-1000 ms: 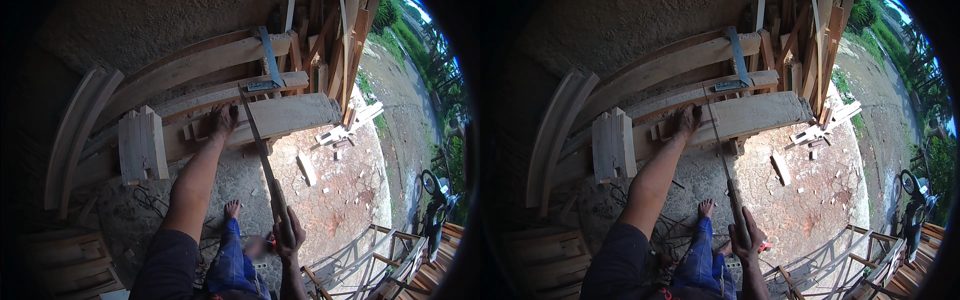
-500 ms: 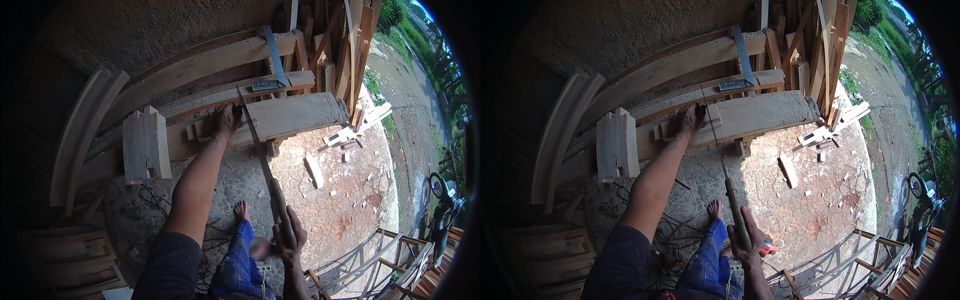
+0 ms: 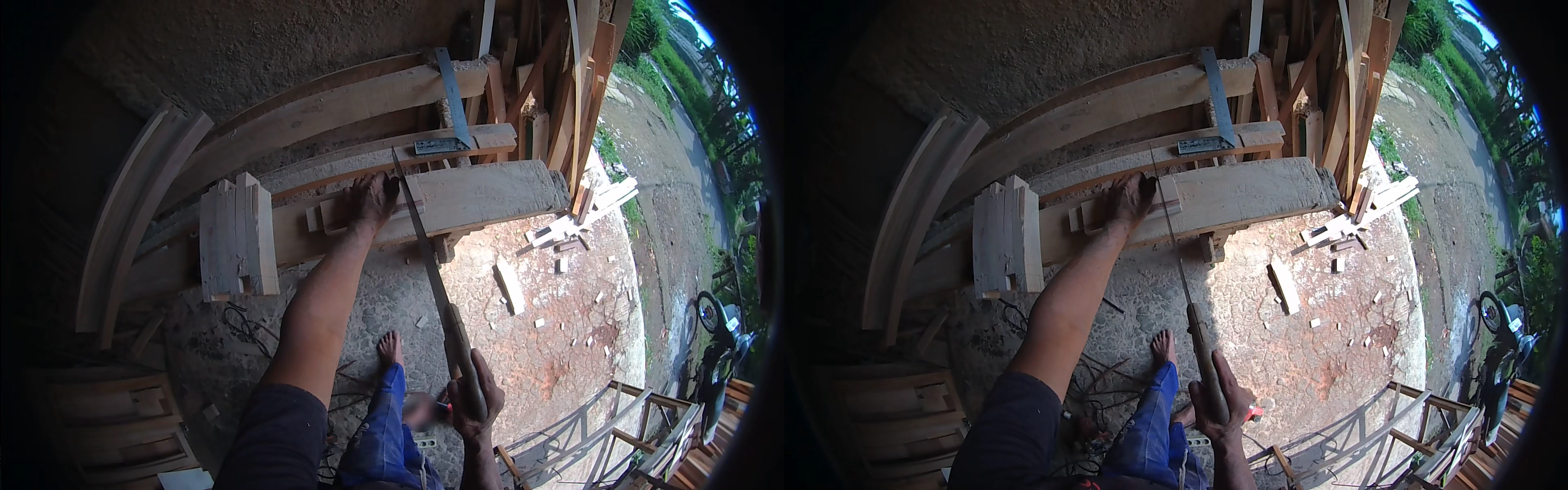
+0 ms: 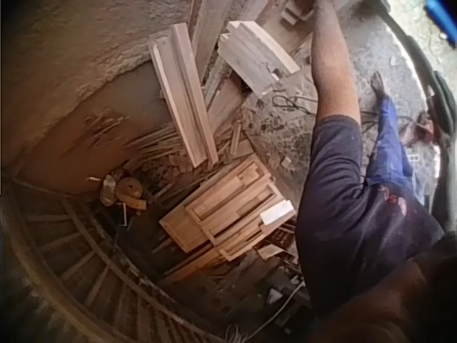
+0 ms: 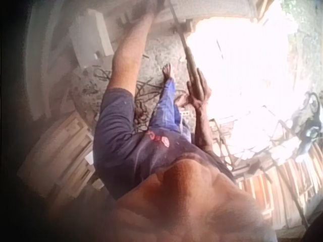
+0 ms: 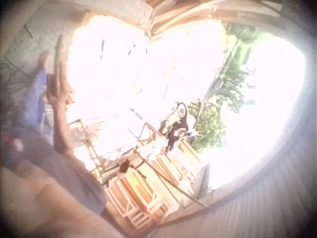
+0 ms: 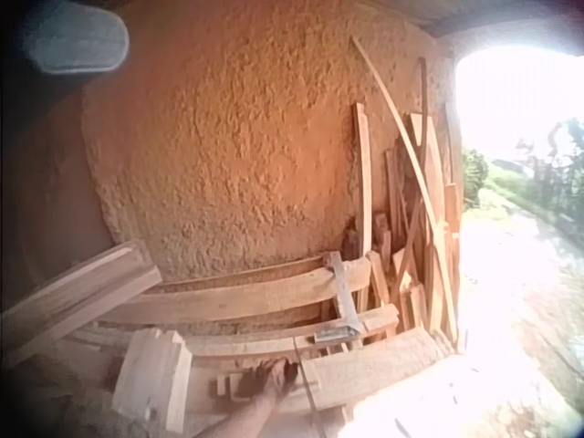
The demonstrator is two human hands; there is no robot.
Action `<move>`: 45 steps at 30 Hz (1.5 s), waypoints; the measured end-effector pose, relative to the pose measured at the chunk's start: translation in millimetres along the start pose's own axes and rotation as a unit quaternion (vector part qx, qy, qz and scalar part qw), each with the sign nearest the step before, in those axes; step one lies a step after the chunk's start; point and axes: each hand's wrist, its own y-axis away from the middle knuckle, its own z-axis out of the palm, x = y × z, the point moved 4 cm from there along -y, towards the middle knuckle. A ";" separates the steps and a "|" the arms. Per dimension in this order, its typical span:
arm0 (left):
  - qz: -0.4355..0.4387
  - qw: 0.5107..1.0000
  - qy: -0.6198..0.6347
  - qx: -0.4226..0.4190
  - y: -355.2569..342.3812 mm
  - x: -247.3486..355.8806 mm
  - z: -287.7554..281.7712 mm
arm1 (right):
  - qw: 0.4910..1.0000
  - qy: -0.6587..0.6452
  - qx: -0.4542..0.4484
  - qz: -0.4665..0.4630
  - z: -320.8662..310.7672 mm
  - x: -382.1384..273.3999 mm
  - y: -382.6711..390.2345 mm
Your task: The person uses a hand saw to cut a piece of wood clamped to a makeshift workbench. They hold the wood steady with one hand while sawing with the other, completing the cut and separating the piece.
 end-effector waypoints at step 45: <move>0.052 0.998 -0.028 0.023 3.7 3.5 0.5 | 1.000 0.013 0.020 -0.019 -0.7 27.8 40.5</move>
